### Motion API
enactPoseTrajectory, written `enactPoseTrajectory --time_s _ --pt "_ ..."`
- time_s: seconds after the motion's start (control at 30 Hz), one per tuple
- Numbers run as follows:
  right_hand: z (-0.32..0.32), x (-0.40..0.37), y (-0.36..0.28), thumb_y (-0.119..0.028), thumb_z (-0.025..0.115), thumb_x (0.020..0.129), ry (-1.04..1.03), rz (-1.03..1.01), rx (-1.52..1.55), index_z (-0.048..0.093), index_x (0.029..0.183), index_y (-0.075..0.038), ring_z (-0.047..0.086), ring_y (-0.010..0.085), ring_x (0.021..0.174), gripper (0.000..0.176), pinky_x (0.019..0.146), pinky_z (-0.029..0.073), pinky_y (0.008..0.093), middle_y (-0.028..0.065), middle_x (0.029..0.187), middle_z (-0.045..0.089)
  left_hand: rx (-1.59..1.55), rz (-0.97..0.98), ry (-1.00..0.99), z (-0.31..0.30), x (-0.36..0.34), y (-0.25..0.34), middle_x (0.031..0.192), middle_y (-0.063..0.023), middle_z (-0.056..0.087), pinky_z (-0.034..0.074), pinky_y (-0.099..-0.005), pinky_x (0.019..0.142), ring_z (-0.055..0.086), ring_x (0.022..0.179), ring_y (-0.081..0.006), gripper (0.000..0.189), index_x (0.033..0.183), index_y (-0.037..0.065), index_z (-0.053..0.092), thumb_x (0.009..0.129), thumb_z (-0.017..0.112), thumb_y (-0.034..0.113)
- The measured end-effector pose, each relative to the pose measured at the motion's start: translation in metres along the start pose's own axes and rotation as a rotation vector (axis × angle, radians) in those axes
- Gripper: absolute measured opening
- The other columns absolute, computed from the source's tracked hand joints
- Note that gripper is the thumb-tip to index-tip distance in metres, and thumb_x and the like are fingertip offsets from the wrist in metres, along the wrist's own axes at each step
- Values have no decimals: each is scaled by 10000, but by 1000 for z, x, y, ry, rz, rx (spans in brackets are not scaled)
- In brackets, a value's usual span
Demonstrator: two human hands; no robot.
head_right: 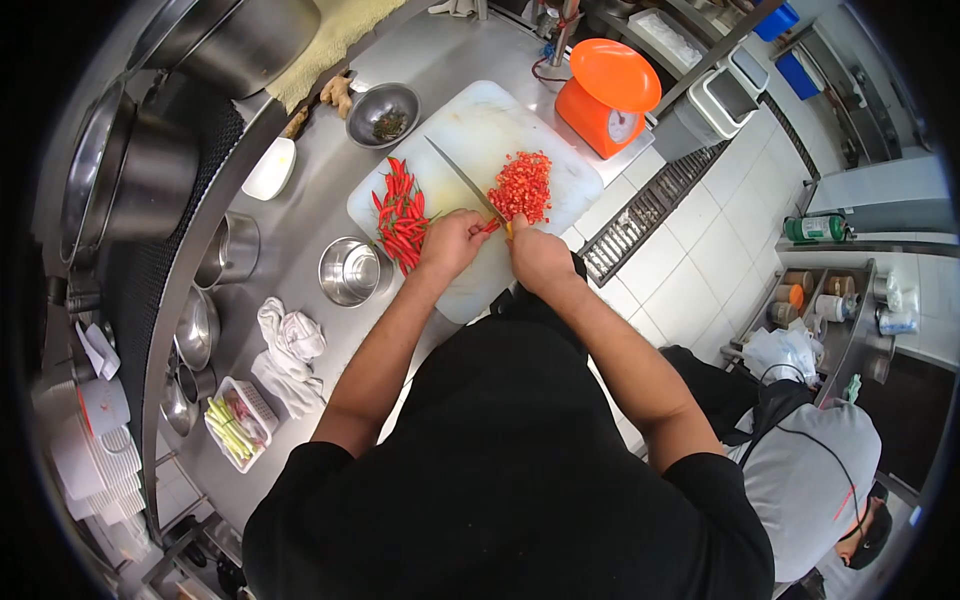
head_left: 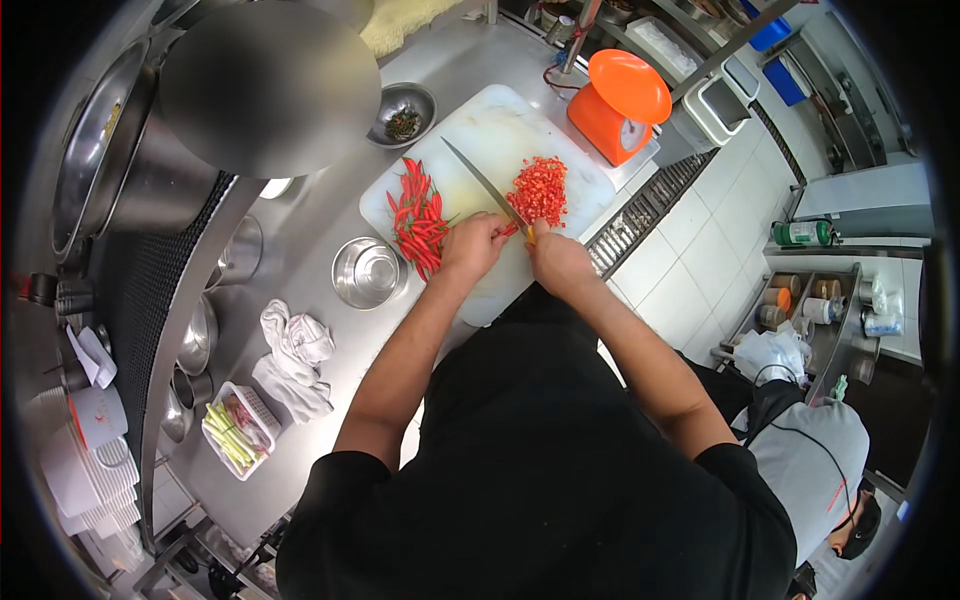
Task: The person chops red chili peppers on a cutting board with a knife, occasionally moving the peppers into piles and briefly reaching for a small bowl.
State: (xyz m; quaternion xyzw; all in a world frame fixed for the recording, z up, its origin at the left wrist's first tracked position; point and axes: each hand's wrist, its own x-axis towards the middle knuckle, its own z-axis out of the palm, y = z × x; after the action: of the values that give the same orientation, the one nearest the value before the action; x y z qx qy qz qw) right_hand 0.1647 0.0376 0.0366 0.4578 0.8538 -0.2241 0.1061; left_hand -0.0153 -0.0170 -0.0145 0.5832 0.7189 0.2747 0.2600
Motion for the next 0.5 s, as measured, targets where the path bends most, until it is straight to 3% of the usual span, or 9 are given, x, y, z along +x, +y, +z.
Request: enactPoseTrajectory --time_s 0.23,0.5 --pt "-28 -7 -6 -251 578 1034 -3 -38 -15 510 1160 2 759 404 870 291 777 595 508 228 913 751 22 5 -1 -3 -3 3 909 -120 725 570 -425 746 722 825 -305 173 959 49 733 837 821 134" --pt "-2 2 -3 -271 585 1041 10 -33 -35 488 1153 18 750 416 853 324 759 591 523 230 903 742 36 -14 -30 -3 -7 3 925 -132 721 567 -451 765 718 847 -330 165 965 57 725 869 794 172"
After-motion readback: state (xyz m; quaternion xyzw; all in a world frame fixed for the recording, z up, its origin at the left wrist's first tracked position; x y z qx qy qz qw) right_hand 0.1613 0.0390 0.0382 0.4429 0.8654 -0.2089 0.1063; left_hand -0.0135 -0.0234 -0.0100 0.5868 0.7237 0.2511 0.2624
